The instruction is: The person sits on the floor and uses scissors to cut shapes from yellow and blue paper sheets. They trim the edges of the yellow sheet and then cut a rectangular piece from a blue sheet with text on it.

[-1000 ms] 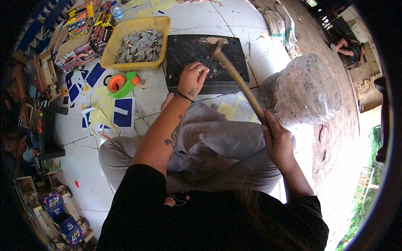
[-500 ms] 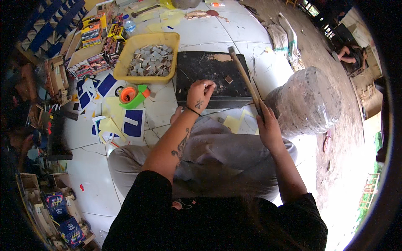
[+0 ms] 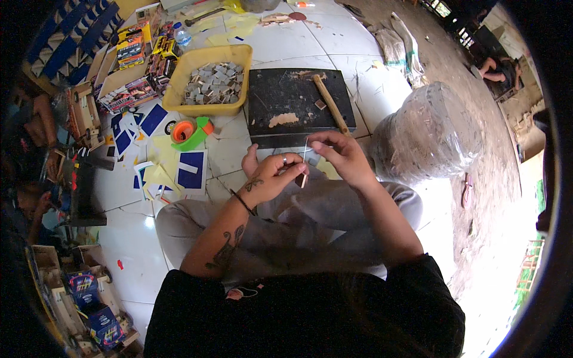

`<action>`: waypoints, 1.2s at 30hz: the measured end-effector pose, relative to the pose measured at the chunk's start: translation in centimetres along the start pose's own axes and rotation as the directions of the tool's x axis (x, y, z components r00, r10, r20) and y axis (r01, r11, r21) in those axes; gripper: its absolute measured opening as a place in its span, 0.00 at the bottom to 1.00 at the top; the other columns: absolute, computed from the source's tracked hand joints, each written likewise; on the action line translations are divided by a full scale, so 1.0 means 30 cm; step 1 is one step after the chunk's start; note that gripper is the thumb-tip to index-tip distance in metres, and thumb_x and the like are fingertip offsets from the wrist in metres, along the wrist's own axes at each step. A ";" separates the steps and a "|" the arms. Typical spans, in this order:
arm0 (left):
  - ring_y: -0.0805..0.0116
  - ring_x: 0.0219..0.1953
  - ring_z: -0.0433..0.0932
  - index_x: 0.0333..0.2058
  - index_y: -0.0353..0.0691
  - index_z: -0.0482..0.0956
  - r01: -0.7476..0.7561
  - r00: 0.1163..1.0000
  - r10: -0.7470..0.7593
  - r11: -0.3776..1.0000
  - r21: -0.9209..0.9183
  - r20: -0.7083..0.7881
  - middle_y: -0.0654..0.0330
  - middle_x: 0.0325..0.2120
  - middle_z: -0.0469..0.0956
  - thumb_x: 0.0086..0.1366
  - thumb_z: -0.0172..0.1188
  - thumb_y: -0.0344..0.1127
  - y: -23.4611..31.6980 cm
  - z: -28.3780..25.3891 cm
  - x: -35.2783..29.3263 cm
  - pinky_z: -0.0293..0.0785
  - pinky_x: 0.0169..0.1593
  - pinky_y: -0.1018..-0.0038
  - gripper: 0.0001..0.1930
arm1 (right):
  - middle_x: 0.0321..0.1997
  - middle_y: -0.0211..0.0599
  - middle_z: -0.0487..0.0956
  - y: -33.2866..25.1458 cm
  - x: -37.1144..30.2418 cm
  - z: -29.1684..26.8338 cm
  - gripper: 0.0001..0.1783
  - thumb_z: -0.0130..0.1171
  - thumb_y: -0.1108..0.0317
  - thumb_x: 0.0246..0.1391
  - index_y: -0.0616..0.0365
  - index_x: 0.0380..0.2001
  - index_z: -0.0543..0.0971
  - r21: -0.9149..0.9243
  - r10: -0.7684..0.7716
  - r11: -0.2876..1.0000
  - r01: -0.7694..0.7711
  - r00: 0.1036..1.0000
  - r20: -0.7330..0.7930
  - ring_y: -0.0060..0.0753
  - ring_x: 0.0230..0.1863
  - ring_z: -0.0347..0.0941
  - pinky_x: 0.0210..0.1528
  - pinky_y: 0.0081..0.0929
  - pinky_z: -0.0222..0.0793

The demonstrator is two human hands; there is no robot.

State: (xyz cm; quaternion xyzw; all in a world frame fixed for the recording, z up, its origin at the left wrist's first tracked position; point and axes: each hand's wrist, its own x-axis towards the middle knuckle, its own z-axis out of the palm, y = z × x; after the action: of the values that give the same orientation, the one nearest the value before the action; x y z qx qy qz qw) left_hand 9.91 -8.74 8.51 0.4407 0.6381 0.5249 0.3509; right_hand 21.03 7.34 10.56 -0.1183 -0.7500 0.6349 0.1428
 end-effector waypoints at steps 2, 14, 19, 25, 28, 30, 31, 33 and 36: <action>0.78 0.31 0.73 0.30 0.43 0.75 0.006 0.999 -0.004 0.998 -0.063 0.033 0.69 0.23 0.77 0.61 0.49 0.39 0.023 0.007 -0.027 0.32 0.61 0.62 0.09 | 0.30 0.29 0.76 -0.025 -0.001 0.039 0.06 0.58 0.73 0.47 0.63 0.30 0.76 0.112 0.069 0.991 -0.072 0.997 0.034 0.17 0.33 0.69 0.38 0.18 0.63; 0.68 0.26 0.73 0.30 0.42 0.74 -0.101 0.904 0.273 0.884 0.455 -0.329 0.63 0.17 0.75 0.59 0.47 0.32 0.080 0.139 -0.057 0.36 0.58 0.56 0.06 | 0.25 0.26 0.76 -0.064 -0.088 0.065 0.04 0.58 0.73 0.48 0.64 0.26 0.76 0.055 -0.075 0.994 0.092 0.965 -0.251 0.11 0.28 0.68 0.29 0.12 0.62; 0.65 0.27 0.73 0.28 0.41 0.74 -0.114 0.880 0.330 0.845 0.522 -0.343 0.62 0.18 0.76 0.61 0.46 0.34 0.105 0.154 -0.059 0.38 0.58 0.57 0.09 | 0.23 0.28 0.76 -0.088 -0.099 0.047 0.06 0.58 0.71 0.48 0.65 0.26 0.77 0.021 -0.082 0.996 0.089 0.974 -0.213 0.12 0.26 0.68 0.29 0.12 0.63; 0.64 0.26 0.73 0.27 0.40 0.76 -0.186 0.845 0.408 0.831 0.524 -0.347 0.61 0.18 0.76 0.60 0.48 0.34 0.092 0.153 -0.061 0.40 0.58 0.57 0.08 | 0.23 0.30 0.76 -0.098 -0.099 0.023 0.09 0.55 0.69 0.50 0.66 0.26 0.77 -0.040 -0.067 0.997 0.062 0.988 -0.142 0.14 0.25 0.69 0.27 0.13 0.62; 0.63 0.24 0.74 0.26 0.37 0.74 -0.225 0.823 0.469 0.786 0.575 -0.319 0.60 0.18 0.75 0.59 0.48 0.30 0.077 0.148 -0.063 0.49 0.58 0.55 0.07 | 0.23 0.29 0.76 -0.106 -0.097 0.003 0.09 0.53 0.68 0.51 0.64 0.26 0.77 0.099 0.038 0.995 -0.035 0.999 -0.033 0.16 0.25 0.69 0.26 0.14 0.62; 0.63 0.22 0.74 0.25 0.36 0.73 -0.248 0.807 0.506 0.758 0.604 -0.304 0.59 0.19 0.75 0.59 0.48 0.28 0.067 0.145 -0.063 0.53 0.58 0.53 0.06 | 0.23 0.29 0.75 -0.110 -0.100 -0.004 0.09 0.52 0.68 0.51 0.63 0.26 0.76 0.188 0.104 0.977 -0.105 0.994 0.015 0.16 0.25 0.69 0.25 0.14 0.62; 0.63 0.23 0.74 0.25 0.36 0.73 -0.262 0.795 0.525 0.750 0.607 -0.304 0.59 0.19 0.75 0.59 0.48 0.28 0.062 0.143 -0.063 0.53 0.57 0.53 0.06 | 0.23 0.29 0.75 -0.111 -0.103 -0.004 0.09 0.52 0.69 0.52 0.63 0.26 0.76 0.222 0.123 0.967 -0.124 0.992 0.015 0.17 0.25 0.69 0.25 0.14 0.62; 0.63 0.23 0.75 0.26 0.37 0.74 -0.282 0.790 0.532 0.756 0.591 -0.304 0.59 0.20 0.75 0.60 0.48 0.29 0.051 0.139 -0.061 0.52 0.58 0.53 0.06 | 0.22 0.28 0.75 -0.107 -0.106 0.001 0.09 0.51 0.69 0.52 0.63 0.26 0.76 0.269 0.135 0.954 -0.134 0.991 0.016 0.17 0.24 0.68 0.24 0.14 0.61; 0.63 0.25 0.75 0.27 0.39 0.74 -0.239 0.852 0.442 0.806 0.541 -0.282 0.60 0.21 0.76 0.61 0.48 0.32 0.034 0.130 -0.054 0.49 0.59 0.53 0.07 | 0.22 0.29 0.75 -0.088 -0.100 0.017 0.08 0.51 0.69 0.52 0.63 0.26 0.76 0.221 0.079 0.973 -0.069 0.996 -0.040 0.17 0.24 0.68 0.24 0.14 0.61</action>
State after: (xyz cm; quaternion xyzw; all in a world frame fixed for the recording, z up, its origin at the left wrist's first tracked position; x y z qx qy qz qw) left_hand 14.25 -8.78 8.70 0.5088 0.7146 0.4800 -0.0098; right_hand 23.65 5.35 12.88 -0.1449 -0.6666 0.7158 0.1493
